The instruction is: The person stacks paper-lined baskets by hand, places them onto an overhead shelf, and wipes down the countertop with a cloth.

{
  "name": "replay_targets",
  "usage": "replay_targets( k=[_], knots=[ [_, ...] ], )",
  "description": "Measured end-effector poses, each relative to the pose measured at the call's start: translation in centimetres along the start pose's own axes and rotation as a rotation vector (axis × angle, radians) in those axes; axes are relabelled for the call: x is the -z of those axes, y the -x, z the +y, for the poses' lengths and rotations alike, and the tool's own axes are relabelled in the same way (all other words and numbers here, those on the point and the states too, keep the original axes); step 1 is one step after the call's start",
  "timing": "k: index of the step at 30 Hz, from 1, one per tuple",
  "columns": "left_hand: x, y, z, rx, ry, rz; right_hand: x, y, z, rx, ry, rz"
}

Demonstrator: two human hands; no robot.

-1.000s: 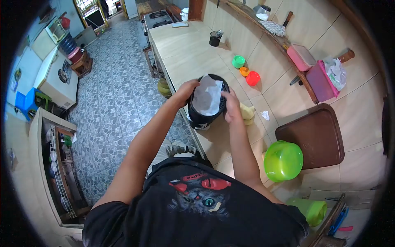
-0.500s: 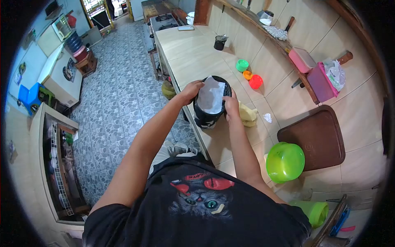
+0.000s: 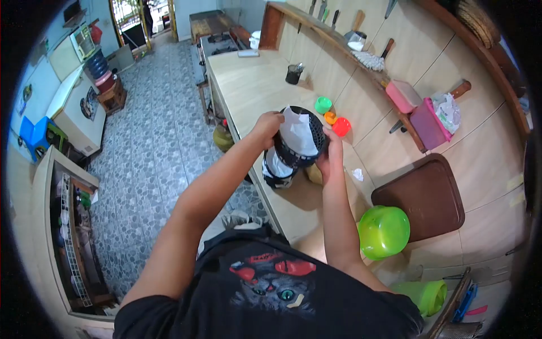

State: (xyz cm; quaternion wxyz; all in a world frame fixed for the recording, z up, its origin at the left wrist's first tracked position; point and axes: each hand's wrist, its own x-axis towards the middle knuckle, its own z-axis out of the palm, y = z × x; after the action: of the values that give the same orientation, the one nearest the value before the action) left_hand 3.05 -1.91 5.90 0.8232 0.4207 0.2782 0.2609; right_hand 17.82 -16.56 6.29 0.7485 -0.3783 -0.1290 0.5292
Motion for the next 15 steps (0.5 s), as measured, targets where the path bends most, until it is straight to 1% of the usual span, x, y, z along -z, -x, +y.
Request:
replay_targets(
  k=[1, 2, 3, 4, 6, 8, 9, 10, 12, 13, 14, 15],
  knots=[
    [0.2, -0.1, 0.7, -0.047, -0.005, -0.050, -1.0, 0.8, -0.2, 0.047, -0.043, -0.030],
    [-0.1, -0.1, 0.9, -0.061, -0.014, -0.057, -1.6, 1.4, -0.3, 0.093, -0.086, -0.060],
    [-0.9, 1.2, 1.5, -0.113, -0.002, 0.017, 0.0, 0.1, 0.0, 0.113, -0.033, -0.030],
    [-1.3, 2.0, 1.9, -0.168, 0.009, 0.095, -1.5, 1.3, -0.2, 0.122, -0.037, -0.048],
    [-0.2, 1.7, 1.3, -0.239, -0.177, 0.140, -4.3, 4.2, 0.1, -0.010, -0.013, -0.025],
    [0.7, 2.7, 0.5, -0.322, -0.289, 0.173, -2.1, 3.9, 1.9, -0.040, 0.077, 0.024],
    [0.0, 5.4, 1.5, -0.270, -0.258, 0.138, -0.3, 3.4, 2.8, -0.046, 0.116, 0.022],
    [1.3, 5.2, 0.0, -0.322, -0.247, 0.084, 1.2, 3.2, 3.6, -0.054, 0.160, 0.025],
    [1.6, 8.6, 0.0, -0.312, -0.262, -0.042, 2.2, 3.7, 4.0, 0.076, 0.360, 0.025],
    [2.6, 10.1, 0.0, -0.277, -0.325, -0.114, 2.6, 3.7, 4.1, 0.056, 0.304, 0.006],
    [4.0, 10.9, -1.1, -0.220, -0.184, -0.165, 3.2, 3.8, 4.4, 0.039, 0.243, -0.005],
    [4.2, 13.2, -0.4, -0.124, -0.122, -0.153, 6.0, 2.4, 4.8, 0.049, 0.240, -0.018]
  ],
)
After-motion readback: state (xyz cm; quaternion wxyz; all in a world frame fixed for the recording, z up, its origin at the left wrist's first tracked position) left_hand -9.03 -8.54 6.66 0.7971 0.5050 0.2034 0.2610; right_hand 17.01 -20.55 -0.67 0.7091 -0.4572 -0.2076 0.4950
